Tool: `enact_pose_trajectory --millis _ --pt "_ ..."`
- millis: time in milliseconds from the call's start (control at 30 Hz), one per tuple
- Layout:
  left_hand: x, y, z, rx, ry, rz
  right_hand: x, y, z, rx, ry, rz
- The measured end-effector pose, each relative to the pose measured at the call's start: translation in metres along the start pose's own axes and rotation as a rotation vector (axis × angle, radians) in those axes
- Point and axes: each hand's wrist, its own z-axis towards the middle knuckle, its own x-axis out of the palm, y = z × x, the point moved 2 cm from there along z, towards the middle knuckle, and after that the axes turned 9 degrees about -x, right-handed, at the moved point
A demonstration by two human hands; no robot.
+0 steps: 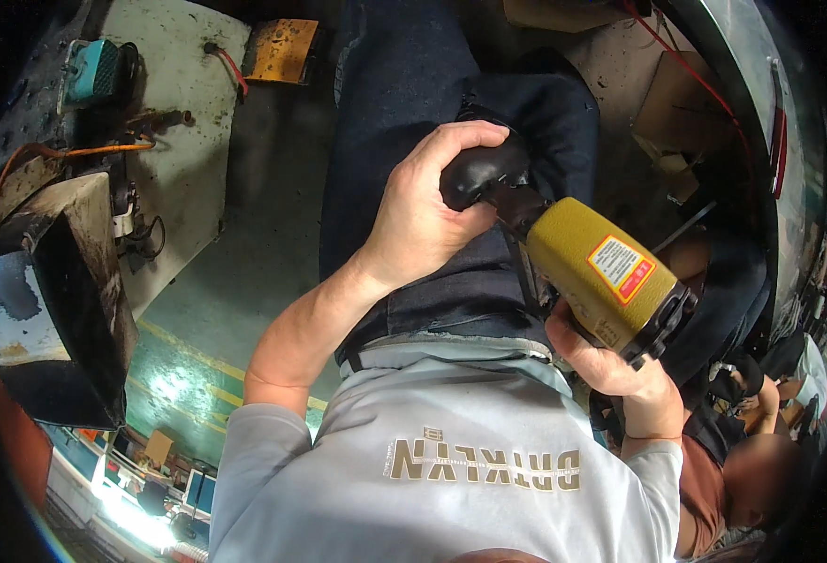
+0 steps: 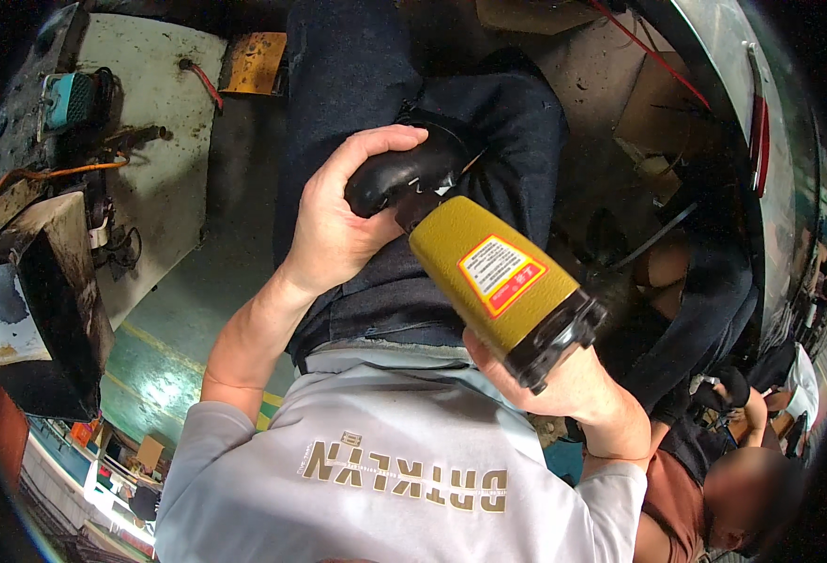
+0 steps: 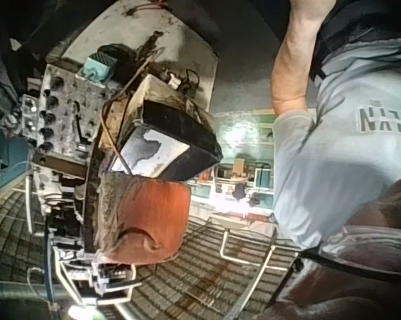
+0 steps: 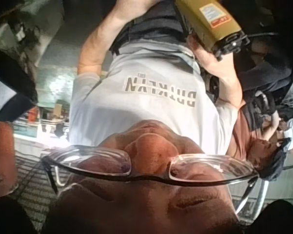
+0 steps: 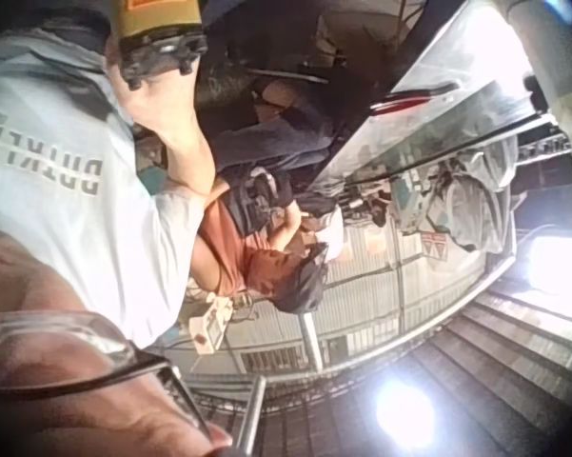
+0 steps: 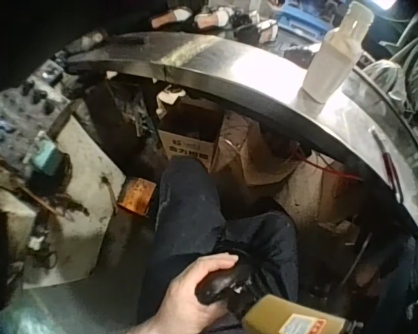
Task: The person is repairing a black shoe by hand while seated. They use pliers to trim excess material from the shoe's sole, apply glue from a bottle to the seam, and use a pneumatic nail gun to secure the parts. The process involves repeated trimming, gluing, and nailing actions.
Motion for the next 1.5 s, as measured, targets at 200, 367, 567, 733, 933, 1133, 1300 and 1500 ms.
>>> enact_pose_trajectory --millis 200,367,567,733,933,1133,1300,1500 --pt "0.0 0.001 0.001 0.001 0.002 0.007 -0.002 -0.002 0.005 -0.235 0.05 -0.201" --pt "-0.004 -0.001 0.002 -0.11 -0.009 -0.034 -0.014 -0.006 -0.001 0.075 -0.106 0.107" --pt "-0.026 0.003 0.003 -0.194 -0.064 -0.258 -0.069 -0.012 -0.034 -0.11 -0.828 0.216" --pt "-0.033 0.0 0.007 -0.227 -0.11 -0.439 -0.183 -0.046 -0.07 -0.152 -1.046 0.006" --pt "-0.043 -0.011 0.003 -0.25 -0.067 -0.57 -0.373 -0.163 -0.103 0.256 -1.04 -1.024" --pt "-0.049 -0.028 -0.001 -0.303 -0.042 -0.648 -0.468 -0.207 -0.107 0.501 -0.855 -1.243" --pt "-0.053 -0.029 -0.003 -0.356 -0.044 -0.649 -0.425 -0.171 -0.066 0.434 -0.985 -1.565" --pt "-0.058 -0.035 0.023 -0.4 0.221 -0.557 -0.135 -0.051 0.05 -0.385 -0.692 -0.525"
